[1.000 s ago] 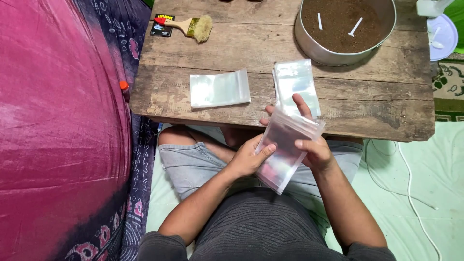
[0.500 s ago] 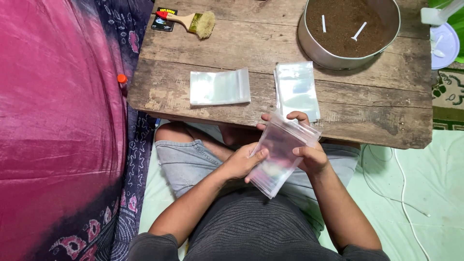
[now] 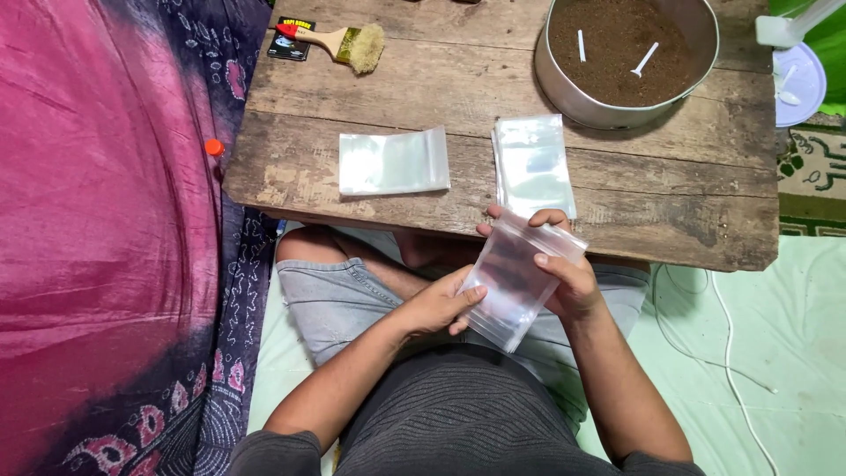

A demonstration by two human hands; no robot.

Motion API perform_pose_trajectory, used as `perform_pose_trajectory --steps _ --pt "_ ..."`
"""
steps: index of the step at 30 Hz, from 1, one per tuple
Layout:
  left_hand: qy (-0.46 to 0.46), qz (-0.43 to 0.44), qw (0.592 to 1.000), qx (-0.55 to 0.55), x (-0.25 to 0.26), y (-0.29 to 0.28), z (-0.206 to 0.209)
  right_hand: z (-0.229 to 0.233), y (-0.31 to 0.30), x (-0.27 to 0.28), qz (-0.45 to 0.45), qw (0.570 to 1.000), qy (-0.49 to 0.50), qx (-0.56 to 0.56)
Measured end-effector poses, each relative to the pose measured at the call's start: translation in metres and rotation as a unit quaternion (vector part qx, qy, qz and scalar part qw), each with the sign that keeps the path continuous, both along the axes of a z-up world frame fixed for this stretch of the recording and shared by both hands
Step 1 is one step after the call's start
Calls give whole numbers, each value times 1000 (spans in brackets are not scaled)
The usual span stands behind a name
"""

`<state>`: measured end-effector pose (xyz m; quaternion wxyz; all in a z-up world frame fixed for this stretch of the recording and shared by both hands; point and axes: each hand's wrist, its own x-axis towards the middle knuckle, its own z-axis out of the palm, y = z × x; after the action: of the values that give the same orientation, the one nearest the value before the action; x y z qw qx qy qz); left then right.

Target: Sorting and stacking clear plastic pouches of various sizes on a wooden table.

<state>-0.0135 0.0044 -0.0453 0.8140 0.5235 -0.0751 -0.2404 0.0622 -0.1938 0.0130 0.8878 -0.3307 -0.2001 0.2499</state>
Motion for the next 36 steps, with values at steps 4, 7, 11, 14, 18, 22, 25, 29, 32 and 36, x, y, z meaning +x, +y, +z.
perform_pose_trajectory --steps 4,7,11,14,18,22,25,29,32,36 --pt "-11 15 1000 18 -1 -2 4 5 -1 -2 3 1000 -8 -9" --pt "-24 27 998 58 -3 -3 15 1 -2 -1 -4 1000 23 -18" --pt "-48 44 994 87 2 0 -4 -11 -3 5 8 999 31 37" --pt "-43 45 994 91 3 1 -3 -7 -2 2 11 999 24 34" --pt "-29 53 995 78 2 5 12 -3 1 0 49 997 -24 59" --pt "-35 44 993 102 2 7 8 -13 -3 3 15 1000 6 23" --pt "-36 54 991 113 6 8 4 -16 -3 5 21 998 29 52" --pt "-68 64 972 215 5 8 10 -25 -4 5 29 996 41 73" --pt "-82 62 959 265 4 3 19 -33 -7 9 19 996 56 73" --pt "-165 116 922 331 -8 -1 33 -7 -5 14 -31 998 21 -59"
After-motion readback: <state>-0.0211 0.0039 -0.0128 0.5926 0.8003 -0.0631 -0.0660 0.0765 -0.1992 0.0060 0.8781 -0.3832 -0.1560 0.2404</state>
